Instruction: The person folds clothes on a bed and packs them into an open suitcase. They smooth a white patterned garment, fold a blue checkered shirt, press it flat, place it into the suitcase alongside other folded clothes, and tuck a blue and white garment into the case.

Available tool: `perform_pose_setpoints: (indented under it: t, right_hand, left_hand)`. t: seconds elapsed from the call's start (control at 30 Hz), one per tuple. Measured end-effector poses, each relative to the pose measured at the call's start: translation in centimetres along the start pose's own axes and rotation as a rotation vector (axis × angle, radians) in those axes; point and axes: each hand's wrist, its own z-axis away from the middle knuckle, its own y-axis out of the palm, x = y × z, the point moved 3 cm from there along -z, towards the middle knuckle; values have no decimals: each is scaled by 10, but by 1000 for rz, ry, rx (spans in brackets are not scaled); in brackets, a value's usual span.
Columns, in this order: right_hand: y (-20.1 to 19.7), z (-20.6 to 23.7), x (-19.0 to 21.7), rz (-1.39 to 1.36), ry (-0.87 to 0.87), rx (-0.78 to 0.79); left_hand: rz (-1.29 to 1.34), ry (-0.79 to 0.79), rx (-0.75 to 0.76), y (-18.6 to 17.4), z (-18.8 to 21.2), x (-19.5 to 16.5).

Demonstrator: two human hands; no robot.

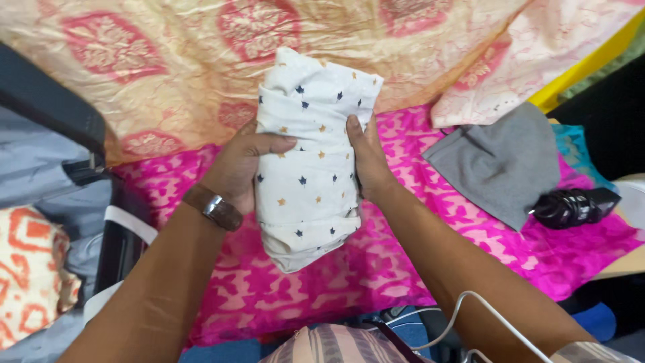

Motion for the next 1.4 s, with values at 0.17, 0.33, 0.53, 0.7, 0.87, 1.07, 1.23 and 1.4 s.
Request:
perform_pose_setpoints:
  t: [0.17, 0.33, 0.53, 0.7, 0.87, 1.07, 1.23, 1.4]
  right_hand:
    - [75, 3, -11, -303, 371, 223]
    - [155, 14, -32, -456, 467, 376]
    - [246, 32, -68, -582, 508, 387]
    - [316, 45, -102, -636, 580, 371]
    - [375, 51, -126, -521, 651, 272]
    - [410, 51, -138, -34, 535, -39]
    - [403, 50, -144, 212, 350, -41]
    - [393, 40, -150, 351, 197, 5]
  left_hand:
    - [116, -24, -75, -47, 62, -39]
    - [291, 31, -199, -100, 124, -59]
    - [360, 199, -219, -170, 194, -84]
    - [253, 313, -341, -234, 245, -107]
    - [217, 374, -414, -298, 296, -118]
    - [-34, 80, -714, -373, 317, -81]
    - [77, -231, -689, -379, 306, -29]
    - [134, -349, -661, -367, 288, -16]
